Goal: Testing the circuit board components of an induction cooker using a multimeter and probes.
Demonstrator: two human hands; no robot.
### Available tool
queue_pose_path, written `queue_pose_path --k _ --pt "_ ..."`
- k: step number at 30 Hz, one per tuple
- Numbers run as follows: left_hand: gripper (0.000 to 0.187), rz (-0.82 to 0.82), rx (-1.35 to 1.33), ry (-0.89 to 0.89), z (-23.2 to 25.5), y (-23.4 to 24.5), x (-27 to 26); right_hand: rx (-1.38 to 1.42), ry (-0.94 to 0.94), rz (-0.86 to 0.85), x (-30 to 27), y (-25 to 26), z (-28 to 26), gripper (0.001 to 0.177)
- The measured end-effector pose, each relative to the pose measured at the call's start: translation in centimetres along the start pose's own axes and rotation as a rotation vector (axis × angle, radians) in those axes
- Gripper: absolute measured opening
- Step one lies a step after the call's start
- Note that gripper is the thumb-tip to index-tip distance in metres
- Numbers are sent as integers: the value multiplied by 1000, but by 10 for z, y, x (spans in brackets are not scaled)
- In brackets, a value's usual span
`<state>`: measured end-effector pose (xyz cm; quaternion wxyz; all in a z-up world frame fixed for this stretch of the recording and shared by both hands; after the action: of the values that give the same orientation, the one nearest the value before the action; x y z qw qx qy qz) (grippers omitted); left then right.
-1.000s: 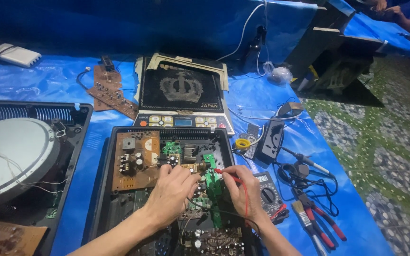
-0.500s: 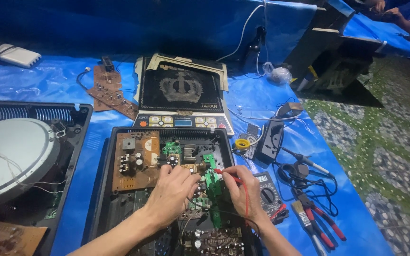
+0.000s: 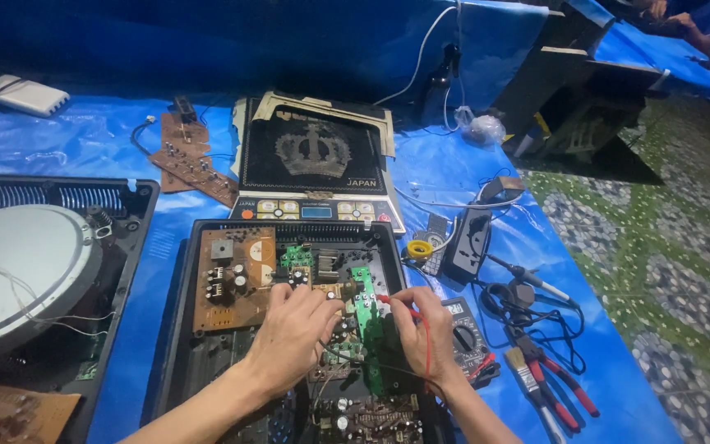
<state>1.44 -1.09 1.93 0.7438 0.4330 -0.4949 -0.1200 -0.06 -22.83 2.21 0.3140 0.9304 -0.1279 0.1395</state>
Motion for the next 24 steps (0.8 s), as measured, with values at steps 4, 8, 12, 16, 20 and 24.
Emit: queue_pose_path --k 4,8,12,16,20,24 --pt "11 31 19 -20 1 3 1 -5 2 -22 0 0 0 19" --pt "14 23 14 4 -1 3 0 -17 68 37 -2 2 -3 17" --pt "18 9 -30 50 -5 11 2 -4 142 -10 -1 -3 4 14" --pt "20 26 -12 59 -12 23 2 -34 102 -35 -3 -3 1 17" --pt "13 100 -137 117 -7 59 -2 -50 27 -47 -1 -2 -5 22" --pt "11 9 -207 189 -7 62 -28 -43 33 -53 0 -4 2 21"
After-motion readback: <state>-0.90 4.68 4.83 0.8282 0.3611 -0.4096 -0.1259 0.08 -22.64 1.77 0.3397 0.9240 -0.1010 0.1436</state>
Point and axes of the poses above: each hand's wrist, its own x-axis towards the middle knuckle, its own y-axis out of the back of the hand, z = x × y, the point moved 3 cm from there along x, towards the middle knuckle, and after that the axes turned 7 degrees about -y, right-handed, at the moved point
